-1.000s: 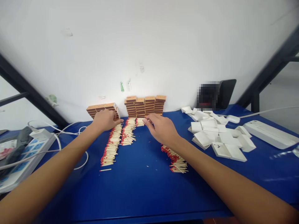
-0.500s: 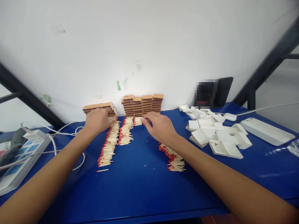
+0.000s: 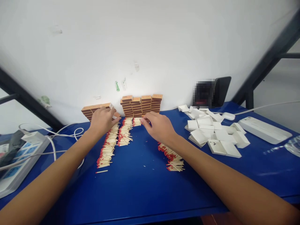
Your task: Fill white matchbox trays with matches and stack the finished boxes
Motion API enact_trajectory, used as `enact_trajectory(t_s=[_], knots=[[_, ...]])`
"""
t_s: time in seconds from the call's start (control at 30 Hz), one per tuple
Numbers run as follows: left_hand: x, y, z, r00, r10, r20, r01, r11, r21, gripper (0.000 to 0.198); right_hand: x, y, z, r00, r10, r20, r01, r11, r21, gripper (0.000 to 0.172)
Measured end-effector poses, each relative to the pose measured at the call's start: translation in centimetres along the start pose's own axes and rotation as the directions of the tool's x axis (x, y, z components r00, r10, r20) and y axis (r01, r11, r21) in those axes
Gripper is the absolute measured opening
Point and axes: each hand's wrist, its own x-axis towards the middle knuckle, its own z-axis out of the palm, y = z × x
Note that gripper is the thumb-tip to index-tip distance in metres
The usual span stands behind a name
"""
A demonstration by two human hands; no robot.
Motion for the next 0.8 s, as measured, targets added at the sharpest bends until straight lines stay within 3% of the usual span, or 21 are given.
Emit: enact_trajectory(t_s=[0.23, 0.8], knots=[[1.0, 1.2, 0.9, 0.999, 0.033, 0.020, -0.033, 0.999, -0.015, 0.040, 0.0, -0.1, -0.2, 1.000, 0.009, 0.022, -0.009, 1.000, -0.021, 0.034], [2.8, 2.7, 1.5, 0.988, -0.081, 0.134, 0.083, 0.996, -0.009, 0.042, 0.1, 0.0, -0.1, 1.000, -0.012, -0.008, 0.012, 0.999, -0.037, 0.033]])
